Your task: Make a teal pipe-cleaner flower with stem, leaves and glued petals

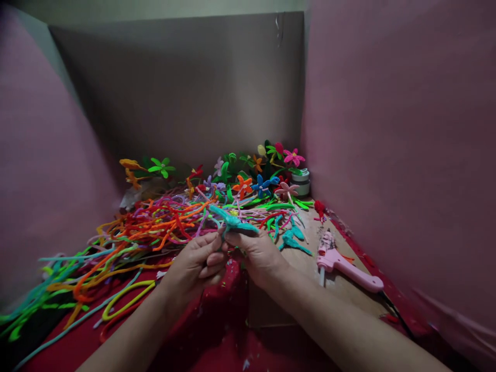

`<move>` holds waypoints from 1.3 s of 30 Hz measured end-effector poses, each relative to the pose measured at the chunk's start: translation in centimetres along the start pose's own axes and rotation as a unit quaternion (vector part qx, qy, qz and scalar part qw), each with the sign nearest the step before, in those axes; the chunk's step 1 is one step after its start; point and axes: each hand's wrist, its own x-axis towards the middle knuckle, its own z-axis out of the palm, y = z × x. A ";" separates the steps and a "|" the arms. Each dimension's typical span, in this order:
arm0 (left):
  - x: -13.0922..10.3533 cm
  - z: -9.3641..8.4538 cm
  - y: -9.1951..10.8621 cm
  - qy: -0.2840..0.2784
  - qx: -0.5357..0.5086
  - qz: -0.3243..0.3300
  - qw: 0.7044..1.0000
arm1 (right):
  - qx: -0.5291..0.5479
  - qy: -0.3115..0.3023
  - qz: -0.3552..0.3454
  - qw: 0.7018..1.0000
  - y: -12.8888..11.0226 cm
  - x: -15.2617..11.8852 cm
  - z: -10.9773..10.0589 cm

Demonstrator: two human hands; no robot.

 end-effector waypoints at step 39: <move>0.0 -0.5 -2.2 0.149 0.531 0.251 0.796 | -0.151 0.012 -0.115 0.982 1.4 -0.4 -1.1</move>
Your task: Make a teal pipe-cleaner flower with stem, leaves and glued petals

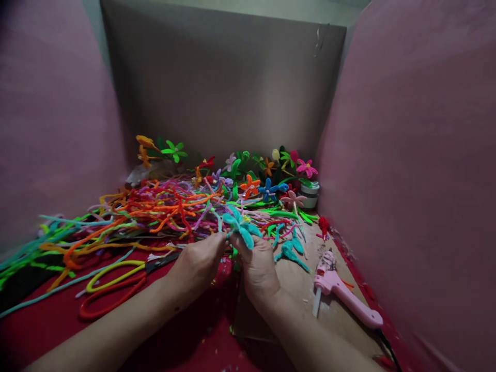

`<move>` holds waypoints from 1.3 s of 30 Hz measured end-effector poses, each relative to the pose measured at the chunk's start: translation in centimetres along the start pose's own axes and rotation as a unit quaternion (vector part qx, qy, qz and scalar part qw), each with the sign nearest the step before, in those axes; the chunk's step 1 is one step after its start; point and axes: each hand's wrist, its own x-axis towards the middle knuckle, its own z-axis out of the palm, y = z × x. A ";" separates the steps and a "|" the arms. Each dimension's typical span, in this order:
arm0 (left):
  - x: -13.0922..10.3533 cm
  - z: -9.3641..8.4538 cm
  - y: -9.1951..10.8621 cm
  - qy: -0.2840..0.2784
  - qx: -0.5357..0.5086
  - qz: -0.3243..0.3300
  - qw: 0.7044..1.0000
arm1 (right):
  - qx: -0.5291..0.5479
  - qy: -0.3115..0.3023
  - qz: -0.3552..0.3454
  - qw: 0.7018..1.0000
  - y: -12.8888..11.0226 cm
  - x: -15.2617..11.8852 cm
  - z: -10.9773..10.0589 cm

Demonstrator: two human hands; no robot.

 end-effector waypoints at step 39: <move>0.7 -0.6 0.5 -0.032 -0.320 -0.168 0.932 | 0.055 -0.043 0.087 0.994 -0.1 0.2 -0.1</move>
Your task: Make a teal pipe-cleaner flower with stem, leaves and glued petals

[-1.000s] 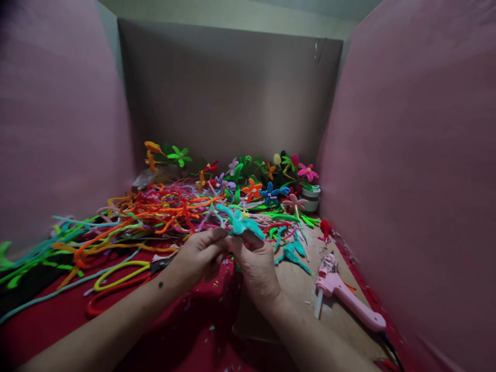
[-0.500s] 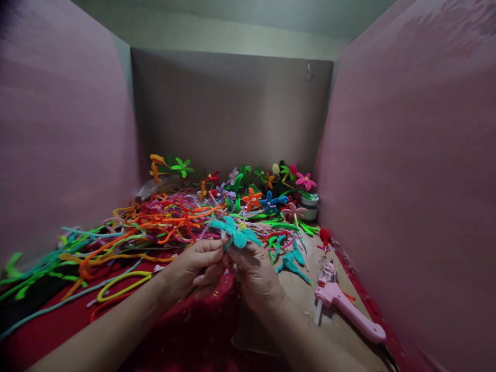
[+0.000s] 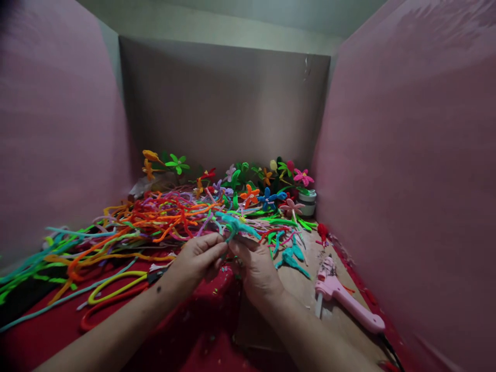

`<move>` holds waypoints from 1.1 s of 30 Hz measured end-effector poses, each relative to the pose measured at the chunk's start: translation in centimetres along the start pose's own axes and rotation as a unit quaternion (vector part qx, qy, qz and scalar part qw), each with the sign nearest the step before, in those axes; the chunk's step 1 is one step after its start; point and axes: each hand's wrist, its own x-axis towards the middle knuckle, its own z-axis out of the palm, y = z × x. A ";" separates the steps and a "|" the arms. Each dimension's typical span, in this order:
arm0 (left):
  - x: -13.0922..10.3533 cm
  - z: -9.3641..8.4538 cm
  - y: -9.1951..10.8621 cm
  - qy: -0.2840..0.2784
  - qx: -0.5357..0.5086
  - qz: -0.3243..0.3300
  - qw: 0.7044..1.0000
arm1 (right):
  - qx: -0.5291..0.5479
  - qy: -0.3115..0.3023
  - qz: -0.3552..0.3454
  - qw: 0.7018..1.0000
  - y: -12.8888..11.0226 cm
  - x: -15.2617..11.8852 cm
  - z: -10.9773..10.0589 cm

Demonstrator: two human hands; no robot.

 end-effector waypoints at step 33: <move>0.2 0.0 0.3 -0.033 -0.113 -0.051 0.992 | 0.006 0.007 -0.055 0.998 0.5 0.1 0.2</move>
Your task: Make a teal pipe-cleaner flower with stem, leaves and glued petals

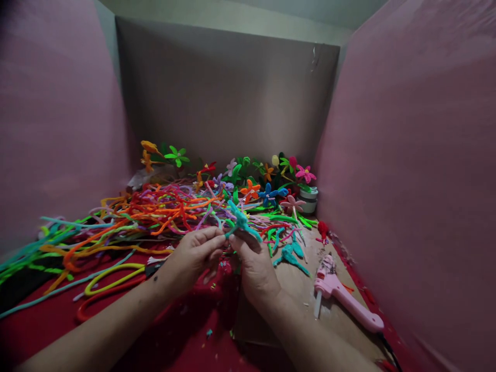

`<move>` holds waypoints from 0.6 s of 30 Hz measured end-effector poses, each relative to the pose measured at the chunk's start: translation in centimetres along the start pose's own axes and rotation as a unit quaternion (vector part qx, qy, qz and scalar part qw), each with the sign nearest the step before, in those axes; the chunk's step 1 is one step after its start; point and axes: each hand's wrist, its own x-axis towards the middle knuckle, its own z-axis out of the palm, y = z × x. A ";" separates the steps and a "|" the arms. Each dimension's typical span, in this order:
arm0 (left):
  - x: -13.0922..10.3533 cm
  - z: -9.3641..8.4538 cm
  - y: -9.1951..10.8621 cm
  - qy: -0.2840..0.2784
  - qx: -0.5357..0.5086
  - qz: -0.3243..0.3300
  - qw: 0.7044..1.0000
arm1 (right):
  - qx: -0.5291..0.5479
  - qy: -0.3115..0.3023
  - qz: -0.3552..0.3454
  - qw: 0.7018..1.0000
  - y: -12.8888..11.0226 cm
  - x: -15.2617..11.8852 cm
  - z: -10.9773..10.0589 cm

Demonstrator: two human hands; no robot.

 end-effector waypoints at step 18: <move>-0.1 -0.1 -1.6 0.076 0.407 0.213 0.885 | -0.046 0.033 -0.017 0.998 -0.1 -0.1 -0.1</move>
